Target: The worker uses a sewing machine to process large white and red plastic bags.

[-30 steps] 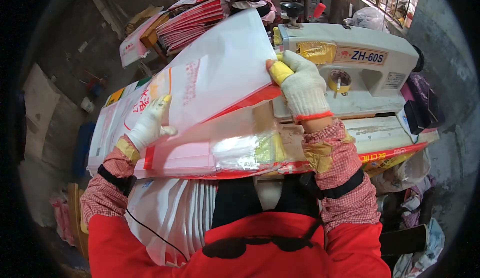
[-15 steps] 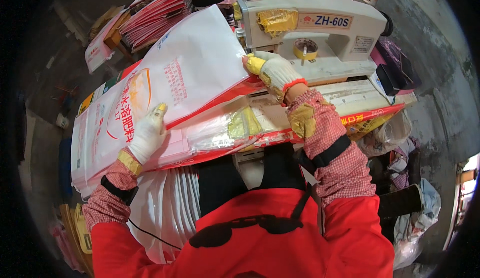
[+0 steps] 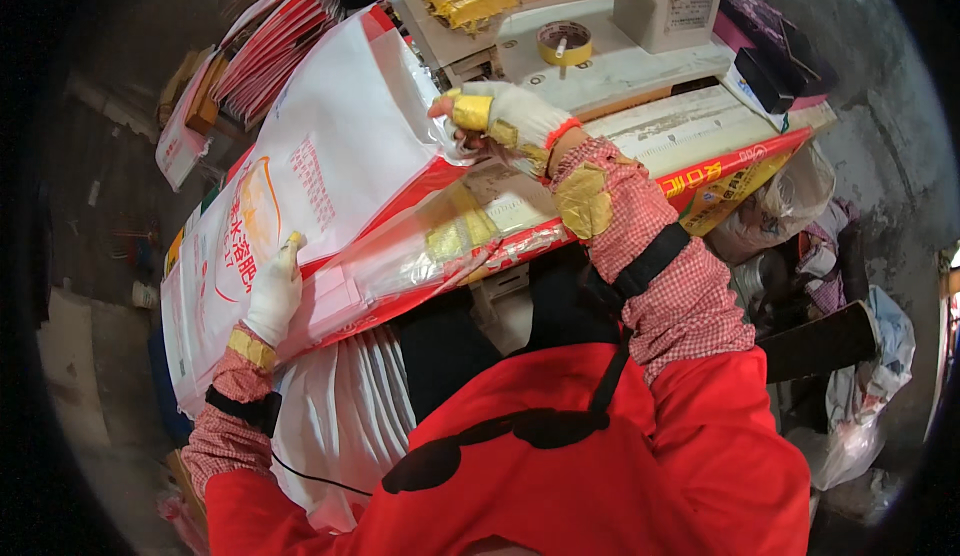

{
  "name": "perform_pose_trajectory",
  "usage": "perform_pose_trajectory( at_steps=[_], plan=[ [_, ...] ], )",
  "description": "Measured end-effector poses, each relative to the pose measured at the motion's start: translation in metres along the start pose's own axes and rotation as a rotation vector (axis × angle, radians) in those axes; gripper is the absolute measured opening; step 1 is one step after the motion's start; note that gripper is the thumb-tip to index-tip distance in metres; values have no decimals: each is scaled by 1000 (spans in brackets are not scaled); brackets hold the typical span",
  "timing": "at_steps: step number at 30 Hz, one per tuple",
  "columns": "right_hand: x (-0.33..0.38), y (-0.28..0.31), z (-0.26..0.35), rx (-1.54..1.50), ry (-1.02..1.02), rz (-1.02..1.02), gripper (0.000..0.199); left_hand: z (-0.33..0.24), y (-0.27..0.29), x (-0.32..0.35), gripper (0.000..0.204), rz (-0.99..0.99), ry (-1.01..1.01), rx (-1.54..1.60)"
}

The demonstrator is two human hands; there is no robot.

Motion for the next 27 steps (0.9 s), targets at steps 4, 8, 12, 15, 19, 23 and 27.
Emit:
perform_pose_trajectory(
  at_steps=[4,8,12,15,19,23,27],
  plan=[
    [15,15,-3,-69,101,-218,26,-27,20,-17,40,213,-177,-110],
    [37,1,-24,409,131,-244,41,-72,67,-56,48,338,-47,315],
    [51,-14,-27,774,570,-367,37,-141,122,-112,55,-200,-685,-190],
    [45,-19,-28,917,721,-493,26,-166,117,-140,49,-167,-901,-354],
    [34,-20,-32,994,591,-522,17,-185,108,-178,27,137,-892,-400],
    [16,-14,-29,976,266,-528,15,-208,100,-173,11,289,-847,-397],
    [-11,-15,2,1064,523,-631,16,-211,61,-125,11,337,-620,-513]
  ],
)
Point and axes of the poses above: each hand's wrist, its own x-axis away from the middle knuckle, its own y-axis out of the back of the hand, z = x × y, the point moved 5 cm from there along -x, towards the middle knuckle, and after that the axes turned 13 degrees about -y, right-handed, at the moved point
